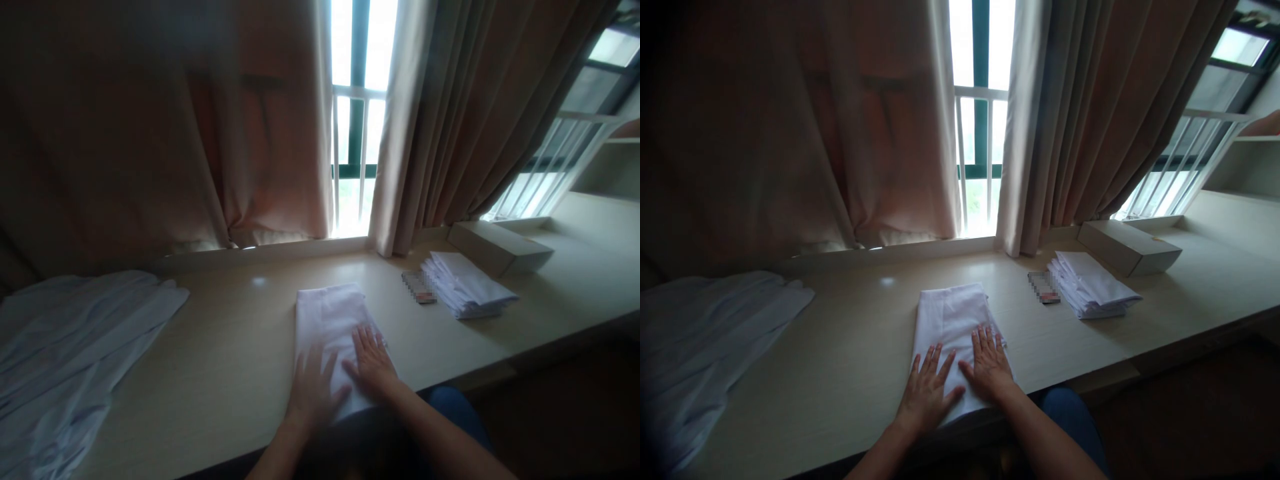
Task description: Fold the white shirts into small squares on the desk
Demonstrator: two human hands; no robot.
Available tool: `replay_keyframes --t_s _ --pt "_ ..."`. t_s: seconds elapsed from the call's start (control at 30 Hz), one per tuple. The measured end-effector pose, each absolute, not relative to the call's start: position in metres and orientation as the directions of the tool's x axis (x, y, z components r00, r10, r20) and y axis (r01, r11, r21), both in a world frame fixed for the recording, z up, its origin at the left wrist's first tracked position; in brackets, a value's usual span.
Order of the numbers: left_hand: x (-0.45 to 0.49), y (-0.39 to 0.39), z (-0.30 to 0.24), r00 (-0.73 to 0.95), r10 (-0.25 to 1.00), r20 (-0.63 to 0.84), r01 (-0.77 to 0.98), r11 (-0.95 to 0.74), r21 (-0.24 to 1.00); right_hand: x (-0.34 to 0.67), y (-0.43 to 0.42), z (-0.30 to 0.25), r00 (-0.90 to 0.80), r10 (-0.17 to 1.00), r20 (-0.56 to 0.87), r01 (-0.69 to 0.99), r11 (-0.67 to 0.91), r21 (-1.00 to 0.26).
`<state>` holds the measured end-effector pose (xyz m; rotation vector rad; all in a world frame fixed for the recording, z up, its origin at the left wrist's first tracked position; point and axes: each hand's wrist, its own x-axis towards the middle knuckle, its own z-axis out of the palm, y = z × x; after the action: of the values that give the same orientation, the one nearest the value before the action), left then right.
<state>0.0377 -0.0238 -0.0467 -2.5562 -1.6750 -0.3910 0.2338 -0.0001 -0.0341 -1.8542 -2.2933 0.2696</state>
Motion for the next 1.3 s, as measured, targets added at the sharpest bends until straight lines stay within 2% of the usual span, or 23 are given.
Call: replay_keyframes --t_s 0.23,0.37,0.47,0.6,0.83,1.3 --pt "0.033 -0.047 -0.051 0.376 0.902 0.213 0.911 -0.402 0.095 0.232 -0.010 -0.033 -0.230 0.972 0.047 0.943 0.234 -0.237" --pt "0.029 -0.046 -0.047 0.389 0.900 0.197 0.904 -0.414 0.107 0.231 0.007 -0.014 -0.219 0.961 0.171 0.943 0.254 -0.217" --pt "0.026 -0.019 -0.030 0.355 0.901 0.250 0.913 -0.392 0.113 0.228 0.034 0.001 -0.249 0.942 0.225 0.933 0.296 -0.207" --pt "0.020 0.041 -0.007 0.264 0.909 0.323 0.950 -0.302 0.075 0.226 0.074 0.002 -0.286 0.936 0.206 0.924 0.327 -0.200" --pt "0.004 0.092 -0.032 0.143 0.987 0.070 0.986 -0.148 0.082 0.238 0.098 -0.031 -0.281 0.958 0.054 0.927 0.285 -0.244" --pt "0.001 0.087 -0.044 0.136 0.979 0.153 0.978 -0.157 0.136 0.239 0.096 -0.033 -0.257 0.964 0.062 0.927 0.264 -0.265"
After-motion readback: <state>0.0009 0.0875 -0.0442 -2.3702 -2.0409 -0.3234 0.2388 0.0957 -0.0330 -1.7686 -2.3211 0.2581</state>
